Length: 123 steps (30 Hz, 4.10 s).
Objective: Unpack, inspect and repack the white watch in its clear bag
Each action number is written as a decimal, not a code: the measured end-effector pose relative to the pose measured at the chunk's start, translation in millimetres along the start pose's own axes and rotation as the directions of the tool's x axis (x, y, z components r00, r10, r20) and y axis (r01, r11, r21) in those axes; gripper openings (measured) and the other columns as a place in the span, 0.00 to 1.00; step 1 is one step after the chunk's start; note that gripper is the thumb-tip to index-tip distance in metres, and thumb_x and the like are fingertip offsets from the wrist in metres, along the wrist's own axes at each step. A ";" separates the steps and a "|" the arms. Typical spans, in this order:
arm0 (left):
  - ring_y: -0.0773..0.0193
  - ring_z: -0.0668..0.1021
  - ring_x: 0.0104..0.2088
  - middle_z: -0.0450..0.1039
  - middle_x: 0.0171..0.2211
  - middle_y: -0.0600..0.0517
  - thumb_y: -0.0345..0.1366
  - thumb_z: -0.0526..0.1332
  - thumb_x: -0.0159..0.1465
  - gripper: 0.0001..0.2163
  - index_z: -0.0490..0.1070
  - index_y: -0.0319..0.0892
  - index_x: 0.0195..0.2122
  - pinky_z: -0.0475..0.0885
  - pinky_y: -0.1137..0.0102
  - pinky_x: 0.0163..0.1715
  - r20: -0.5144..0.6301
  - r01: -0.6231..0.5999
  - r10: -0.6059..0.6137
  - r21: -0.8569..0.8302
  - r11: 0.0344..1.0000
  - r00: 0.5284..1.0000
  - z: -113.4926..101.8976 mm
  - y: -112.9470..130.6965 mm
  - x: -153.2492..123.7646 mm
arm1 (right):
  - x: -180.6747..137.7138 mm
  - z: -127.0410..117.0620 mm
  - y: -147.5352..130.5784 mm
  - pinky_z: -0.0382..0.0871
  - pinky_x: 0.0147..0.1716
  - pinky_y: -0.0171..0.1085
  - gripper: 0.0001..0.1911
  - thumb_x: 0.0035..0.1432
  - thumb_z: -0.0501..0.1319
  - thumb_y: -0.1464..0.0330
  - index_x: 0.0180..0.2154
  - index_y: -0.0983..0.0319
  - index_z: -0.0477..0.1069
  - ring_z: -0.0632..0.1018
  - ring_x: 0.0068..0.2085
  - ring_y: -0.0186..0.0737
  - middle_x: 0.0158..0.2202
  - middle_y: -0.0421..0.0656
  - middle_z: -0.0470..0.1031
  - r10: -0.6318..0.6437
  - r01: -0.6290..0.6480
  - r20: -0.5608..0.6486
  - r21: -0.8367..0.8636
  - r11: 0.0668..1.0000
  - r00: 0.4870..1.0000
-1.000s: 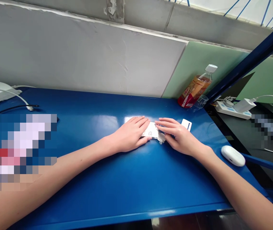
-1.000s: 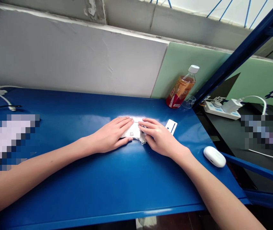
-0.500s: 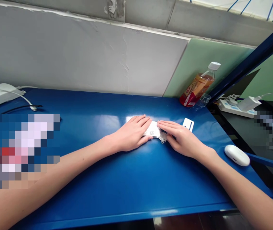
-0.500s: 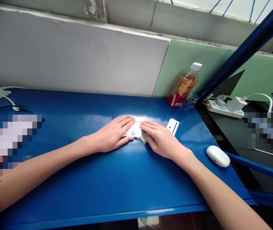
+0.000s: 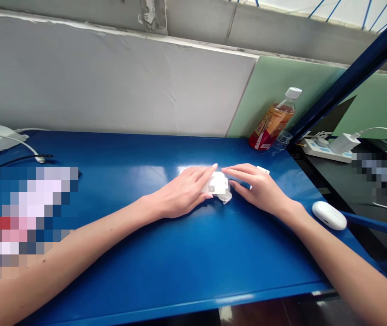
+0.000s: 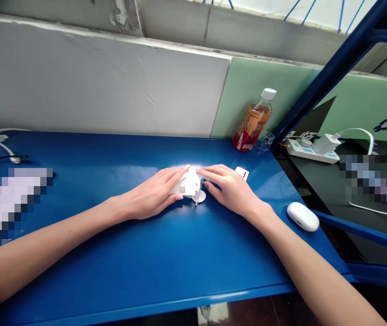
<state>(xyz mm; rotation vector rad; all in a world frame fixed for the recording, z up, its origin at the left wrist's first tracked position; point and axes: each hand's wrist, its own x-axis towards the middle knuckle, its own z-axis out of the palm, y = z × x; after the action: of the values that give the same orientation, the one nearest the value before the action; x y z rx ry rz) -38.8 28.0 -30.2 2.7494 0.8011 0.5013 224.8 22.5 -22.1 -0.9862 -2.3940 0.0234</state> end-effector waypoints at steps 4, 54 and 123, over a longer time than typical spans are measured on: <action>0.44 0.62 0.67 0.56 0.67 0.33 0.42 0.49 0.74 0.28 0.43 0.37 0.71 0.61 0.50 0.62 -0.006 -0.060 0.059 -0.037 0.998 0.998 -1.0 0.5 0.4 | 1.6 -5.3 -0.8 0.77 0.40 0.45 0.11 0.66 0.60 0.70 0.47 0.59 0.78 0.80 0.41 0.45 0.42 0.49 0.82 -0.056 0.058 -0.083 0.017 0.998 0.995; 0.44 0.70 0.61 0.69 0.59 0.36 0.54 0.64 0.62 0.33 0.63 0.38 0.62 0.68 0.51 0.59 -0.095 0.000 -0.004 -0.043 0.999 0.995 -1.4 -0.8 2.0 | 5.2 7.6 -8.6 0.75 0.45 0.47 0.11 0.66 0.57 0.66 0.46 0.61 0.75 0.79 0.46 0.49 0.45 0.51 0.79 0.298 -0.299 0.028 0.116 0.947 0.954; 0.41 0.62 0.66 0.58 0.66 0.30 0.63 0.61 0.59 0.47 0.55 0.28 0.66 0.60 0.52 0.64 0.013 0.184 -0.186 0.091 0.979 0.982 -0.5 1.5 2.8 | 1.1 -11.1 -3.5 0.59 0.64 0.60 0.50 0.54 0.64 0.46 0.68 0.67 0.55 0.58 0.69 0.63 0.68 0.61 0.58 0.095 -0.135 0.370 0.083 0.987 0.924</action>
<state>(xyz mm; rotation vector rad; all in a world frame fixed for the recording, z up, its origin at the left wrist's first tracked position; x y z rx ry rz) -36.1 28.3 -28.5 2.7178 1.0868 0.4071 227.3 18.6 -11.3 -1.1532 -2.6281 0.4089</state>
